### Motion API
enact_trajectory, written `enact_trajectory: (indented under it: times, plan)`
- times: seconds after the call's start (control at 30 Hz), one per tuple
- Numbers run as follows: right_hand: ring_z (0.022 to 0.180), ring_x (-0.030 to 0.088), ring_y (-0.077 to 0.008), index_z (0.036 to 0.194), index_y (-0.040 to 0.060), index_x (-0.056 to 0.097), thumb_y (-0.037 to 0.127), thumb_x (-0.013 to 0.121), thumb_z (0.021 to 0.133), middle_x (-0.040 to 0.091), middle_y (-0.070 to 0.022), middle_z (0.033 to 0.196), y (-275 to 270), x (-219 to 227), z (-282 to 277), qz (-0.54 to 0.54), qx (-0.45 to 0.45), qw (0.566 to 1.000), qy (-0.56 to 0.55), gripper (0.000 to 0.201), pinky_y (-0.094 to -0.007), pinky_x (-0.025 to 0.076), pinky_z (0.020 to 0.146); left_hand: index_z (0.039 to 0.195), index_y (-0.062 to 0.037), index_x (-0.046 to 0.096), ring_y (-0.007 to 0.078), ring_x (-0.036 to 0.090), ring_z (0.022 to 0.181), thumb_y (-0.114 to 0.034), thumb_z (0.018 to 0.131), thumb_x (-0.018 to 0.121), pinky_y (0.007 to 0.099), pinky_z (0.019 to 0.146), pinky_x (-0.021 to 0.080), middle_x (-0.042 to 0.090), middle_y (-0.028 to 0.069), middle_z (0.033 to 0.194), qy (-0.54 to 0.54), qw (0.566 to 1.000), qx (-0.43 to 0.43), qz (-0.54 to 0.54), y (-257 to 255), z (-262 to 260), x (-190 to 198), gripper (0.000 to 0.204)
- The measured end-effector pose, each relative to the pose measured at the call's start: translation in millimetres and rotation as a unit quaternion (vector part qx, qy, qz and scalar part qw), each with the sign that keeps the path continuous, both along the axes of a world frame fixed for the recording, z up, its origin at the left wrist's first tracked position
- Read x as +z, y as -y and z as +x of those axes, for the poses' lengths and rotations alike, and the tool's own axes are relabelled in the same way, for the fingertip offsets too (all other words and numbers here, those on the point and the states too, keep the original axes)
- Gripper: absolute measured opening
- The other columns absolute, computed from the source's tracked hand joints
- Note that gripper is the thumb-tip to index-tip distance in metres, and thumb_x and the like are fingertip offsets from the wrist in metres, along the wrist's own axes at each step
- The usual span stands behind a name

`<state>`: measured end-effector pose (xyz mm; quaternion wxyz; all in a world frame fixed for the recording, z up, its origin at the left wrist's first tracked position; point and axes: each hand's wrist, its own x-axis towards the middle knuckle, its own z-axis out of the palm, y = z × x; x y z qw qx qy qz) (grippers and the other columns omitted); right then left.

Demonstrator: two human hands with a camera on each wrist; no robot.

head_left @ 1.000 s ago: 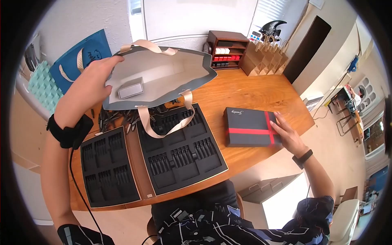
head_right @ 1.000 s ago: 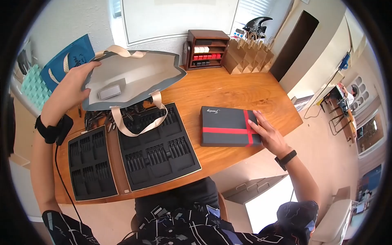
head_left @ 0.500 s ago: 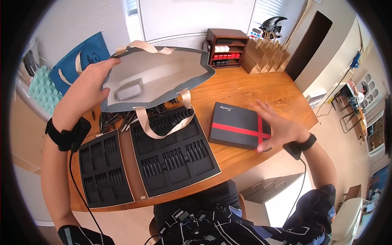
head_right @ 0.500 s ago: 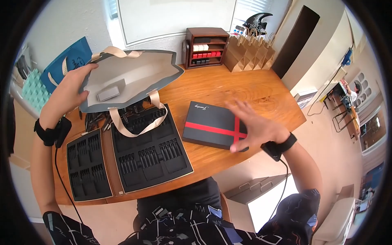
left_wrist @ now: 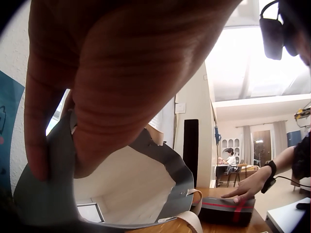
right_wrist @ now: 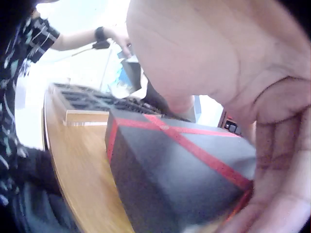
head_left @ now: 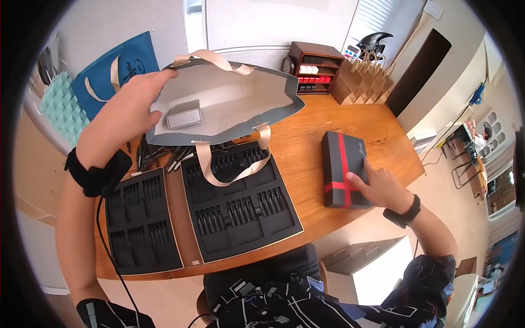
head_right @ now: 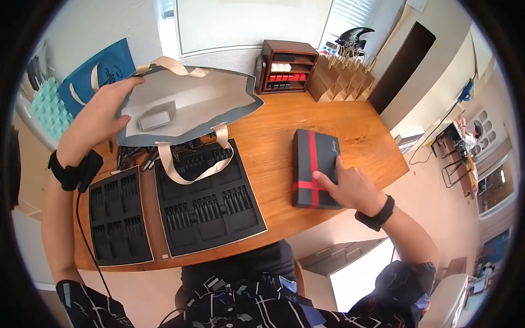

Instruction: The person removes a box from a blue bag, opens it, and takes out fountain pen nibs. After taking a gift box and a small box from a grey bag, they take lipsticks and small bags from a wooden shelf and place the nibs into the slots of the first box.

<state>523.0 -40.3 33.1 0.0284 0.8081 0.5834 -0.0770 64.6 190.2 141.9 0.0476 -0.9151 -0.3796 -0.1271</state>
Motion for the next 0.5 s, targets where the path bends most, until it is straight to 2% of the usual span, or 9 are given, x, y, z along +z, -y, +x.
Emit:
enact_trajectory:
  times: [0.1,0.13,0.17,0.23,0.27,0.3,0.37,0.4,0.5]
  plan:
    - [0.075,0.073,-0.0474,0.151,0.0061,0.056,0.062,0.049,0.104,0.07,-0.0272,0.07,1.2,11.7,24.7,0.037,0.042,0.998,-0.006,0.074,-0.0529,0.059,0.076,0.15,-0.0064,0.05,0.0387,0.056,0.134,0.007,0.079,0.075,0.0438,0.117,0.045,0.06,0.0186,0.144,-0.003,1.0,0.021,-0.008,2.2,1.6,0.6,0.076]
    - [0.099,0.073,-0.0458,0.155,0.0143,0.053,0.04,0.066,0.1,0.076,-0.0262,0.104,-5.2,30.4,26.1,-0.031,0.02,0.999,0.025,0.062,-0.0521,0.058,0.087,0.15,-0.0064,0.05,0.0387,0.056,0.134,0.007,0.079,0.075,0.0438,0.117,0.045,0.06,0.0186,0.144,-0.002,1.0,0.019,-0.01,1.9,2.4,0.7,0.076]
    - [0.099,0.073,-0.0458,0.155,0.0143,0.053,0.04,0.066,0.1,0.076,-0.0262,0.104,-9.2,36.2,32.5,-0.032,0.018,0.999,0.025,0.062,-0.0521,0.058,0.087,0.15,-0.0066,0.05,0.0385,0.056,0.135,0.006,0.079,0.075,0.0438,0.117,0.045,0.06,0.0185,0.144,-0.008,0.999,0.028,-0.013,1.1,3.4,1.6,0.077]
    - [0.137,0.053,-0.0476,0.167,0.0236,0.034,0.013,0.081,0.078,0.05,-0.0258,0.157,-12.3,44.1,46.1,0.019,0.237,0.959,0.154,0.101,-0.0501,0.046,0.113,0.15,-0.0068,0.05,0.0382,0.055,0.136,0.006,0.08,0.076,0.0438,0.117,0.045,0.06,0.0184,0.144,-0.015,0.999,0.034,-0.014,0.0,4.3,2.1,0.077]
    - [0.157,0.027,-0.0459,0.17,0.035,0.022,0.004,0.091,0.064,0.018,-0.0159,0.176,-19.6,43.2,38.6,-0.056,0.233,0.947,0.212,0.13,-0.0582,0.035,0.124,0.15,-0.0069,0.05,0.0381,0.055,0.136,0.006,0.08,0.076,0.0438,0.117,0.045,0.06,0.0184,0.144,-0.011,0.999,0.027,-0.015,-1.5,3.3,1.3,0.077]
    - [0.157,0.027,-0.0459,0.17,0.035,0.022,0.004,0.091,0.064,0.018,-0.0159,0.176,-23.7,39.7,36.5,-0.055,0.232,0.948,0.211,0.13,-0.0582,0.035,0.124,0.15,-0.007,0.05,0.038,0.055,0.136,0.006,0.08,0.076,0.0438,0.117,0.045,0.061,0.0184,0.144,-0.007,1.0,0.02,-0.016,-2.2,3.3,1.0,0.076]
    - [0.16,0.021,-0.046,0.169,0.0437,0.015,0.013,0.096,0.061,0.014,-0.0134,0.177,-35.4,25.6,36.1,-0.036,0.421,0.869,0.256,0.139,-0.0623,0.029,0.127,0.15,-0.0066,0.05,0.0381,0.055,0.135,0.006,0.08,0.075,0.0438,0.117,0.045,0.061,0.0186,0.143,-0.005,1.0,0.012,-0.007,-1.3,3.6,0.6,0.076]
    - [0.161,0.017,-0.0435,0.167,0.0459,0.02,0.023,0.101,0.056,0.011,-0.0112,0.178,-40.4,13.5,34.3,-0.025,0.456,0.837,0.302,0.14,-0.0625,0.024,0.129,0.15,-0.0062,0.049,0.0382,0.055,0.135,0.006,0.08,0.075,0.0439,0.117,0.045,0.061,0.0188,0.143,-0.002,1.0,0.005,-0.001,0.1,2.2,-0.1,0.076]
    - [0.161,0.017,-0.0429,0.165,0.0454,0.025,0.031,0.103,0.053,0.01,-0.0104,0.179,-52.3,22.0,12.7,-0.08,0.481,0.851,0.195,0.137,-0.0629,0.021,0.13,0.15,-0.0055,0.049,0.0387,0.056,0.134,0.006,0.079,0.074,0.0441,0.117,0.045,0.061,0.0191,0.142,-0.018,1.0,0.017,-0.009,2.3,6.1,3.7,0.076]
